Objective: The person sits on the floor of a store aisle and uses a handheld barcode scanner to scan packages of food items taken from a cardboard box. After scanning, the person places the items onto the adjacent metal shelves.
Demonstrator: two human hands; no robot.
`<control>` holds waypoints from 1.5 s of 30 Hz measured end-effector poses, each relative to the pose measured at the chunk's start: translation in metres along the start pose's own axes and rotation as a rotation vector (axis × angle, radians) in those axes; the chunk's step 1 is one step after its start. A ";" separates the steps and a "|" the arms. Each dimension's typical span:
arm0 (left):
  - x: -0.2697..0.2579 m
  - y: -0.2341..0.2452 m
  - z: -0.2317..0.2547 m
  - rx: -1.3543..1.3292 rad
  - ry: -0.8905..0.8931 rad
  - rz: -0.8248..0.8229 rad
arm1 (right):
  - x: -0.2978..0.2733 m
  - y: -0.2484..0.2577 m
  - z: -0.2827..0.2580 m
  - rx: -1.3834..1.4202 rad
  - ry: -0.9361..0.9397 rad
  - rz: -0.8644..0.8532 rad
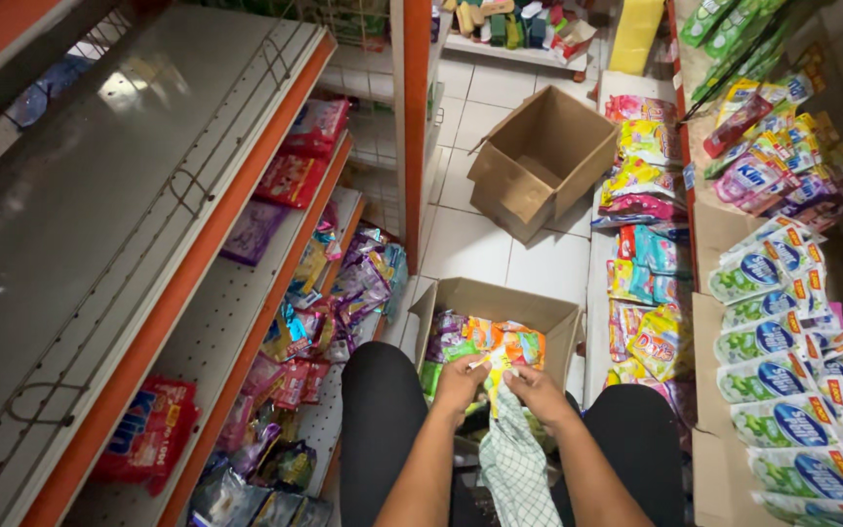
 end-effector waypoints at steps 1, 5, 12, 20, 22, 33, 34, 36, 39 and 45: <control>-0.002 0.000 0.001 0.026 0.021 0.017 | 0.003 0.005 0.003 -0.055 0.003 0.050; -0.006 -0.005 0.001 0.037 0.068 0.027 | 0.009 0.009 0.005 0.012 0.024 0.152; -0.004 -0.001 -0.001 0.050 0.027 0.061 | 0.005 0.010 -0.003 0.082 -0.006 0.195; 0.002 0.003 0.000 -0.095 0.022 0.106 | -0.001 -0.005 -0.005 -0.084 -0.008 0.004; 0.004 -0.008 0.002 -0.172 -0.023 -0.023 | -0.002 -0.003 -0.007 -0.092 0.034 0.047; 0.000 0.000 0.013 -0.297 -0.020 0.023 | -0.011 -0.006 -0.026 -0.079 0.011 0.106; -0.001 0.001 0.015 -0.310 -0.026 0.019 | -0.013 -0.007 -0.028 -0.129 0.057 0.114; -0.003 -0.001 0.019 -0.331 0.007 0.020 | -0.013 -0.009 -0.032 -0.234 0.152 0.131; -0.010 -0.007 0.025 -0.337 0.090 0.023 | -0.010 -0.002 -0.030 -0.291 0.123 0.224; -0.017 -0.019 0.029 -0.351 0.099 -0.103 | -0.012 0.003 -0.026 0.224 0.042 0.239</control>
Point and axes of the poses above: each hand's wrist, its own x-axis towards the middle knuckle, its own y-axis out of the back of the hand, z = x × y, the point moved 6 cm from there along x, towards the middle knuckle, and after that the axes turned 6 degrees about -y, right-handed, at the moved point
